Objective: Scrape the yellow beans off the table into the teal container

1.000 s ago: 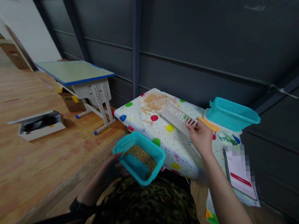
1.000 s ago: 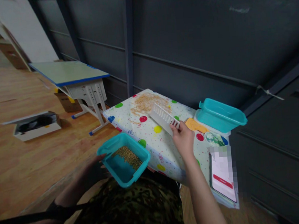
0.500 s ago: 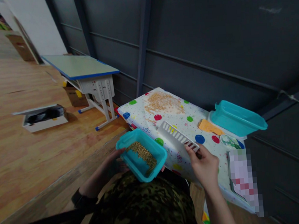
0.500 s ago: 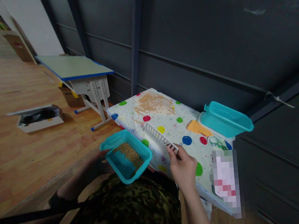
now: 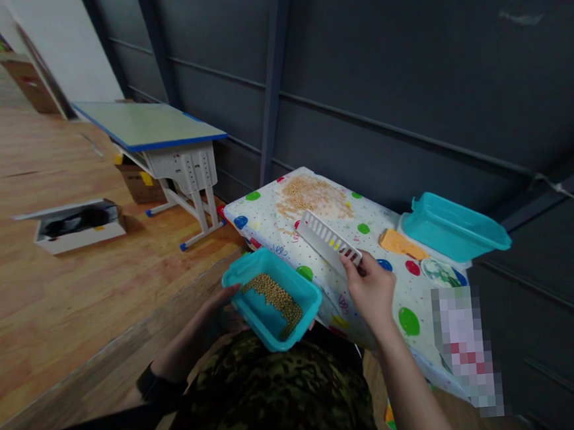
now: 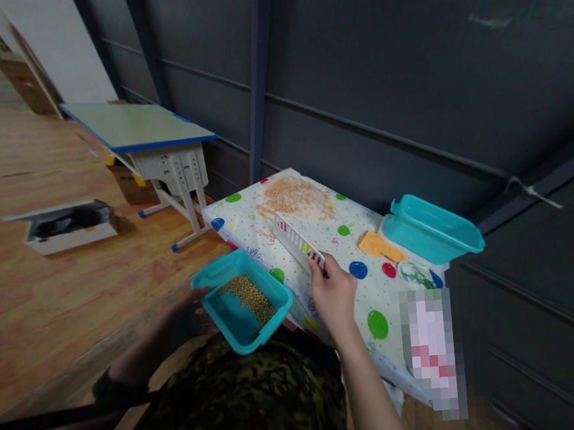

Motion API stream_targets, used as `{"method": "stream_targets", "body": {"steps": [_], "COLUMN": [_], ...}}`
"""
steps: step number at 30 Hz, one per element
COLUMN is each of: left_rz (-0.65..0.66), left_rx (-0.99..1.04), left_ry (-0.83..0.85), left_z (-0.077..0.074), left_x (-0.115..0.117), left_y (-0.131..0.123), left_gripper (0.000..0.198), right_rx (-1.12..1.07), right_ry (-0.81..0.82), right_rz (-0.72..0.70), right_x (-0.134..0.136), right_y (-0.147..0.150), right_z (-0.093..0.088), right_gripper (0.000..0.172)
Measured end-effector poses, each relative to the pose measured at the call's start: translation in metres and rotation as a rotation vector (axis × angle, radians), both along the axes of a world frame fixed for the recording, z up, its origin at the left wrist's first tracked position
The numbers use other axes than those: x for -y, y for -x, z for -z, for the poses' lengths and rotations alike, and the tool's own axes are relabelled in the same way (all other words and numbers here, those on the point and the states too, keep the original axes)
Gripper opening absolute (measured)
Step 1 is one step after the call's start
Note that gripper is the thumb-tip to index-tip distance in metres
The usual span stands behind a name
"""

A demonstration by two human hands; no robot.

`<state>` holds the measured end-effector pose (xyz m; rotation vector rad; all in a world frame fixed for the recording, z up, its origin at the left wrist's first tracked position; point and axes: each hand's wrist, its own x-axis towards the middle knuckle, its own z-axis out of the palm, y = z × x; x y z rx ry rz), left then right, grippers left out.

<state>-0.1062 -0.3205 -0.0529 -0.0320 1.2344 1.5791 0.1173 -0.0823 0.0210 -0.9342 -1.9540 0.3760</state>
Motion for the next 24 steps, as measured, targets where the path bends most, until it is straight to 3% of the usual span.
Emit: {"method": "stream_targets", "body": {"steps": [7,14,18,24], "left_rz": [-0.001,-0.030,-0.062,-0.072], "left_rx": [-0.012,-0.041,-0.027,-0.086], "left_ry": [0.026,0.005,-0.010,0.003], "left_z": [0.007,0.021,0.019,0.010], "left_x": [0.001,-0.002,-0.001,0.001], "left_y": [0.005,0.012,0.012,0.008], "left_gripper": [0.041,0.030,0.027,0.036], "right_rx": [0.056,0.003,-0.056,-0.112], "right_ry": [-0.071,-0.055,-0.010,0.001], "right_rz": [-0.064,-0.149,-0.240,-0.106], "right_x": [-0.010,0.009,0.020,0.003], "right_y": [0.004,-0.015,-0.018,-0.002], "right_z": [0.007,0.007,0.006,0.007], "right_gripper": [0.050,0.040,0.028,0.036]}}
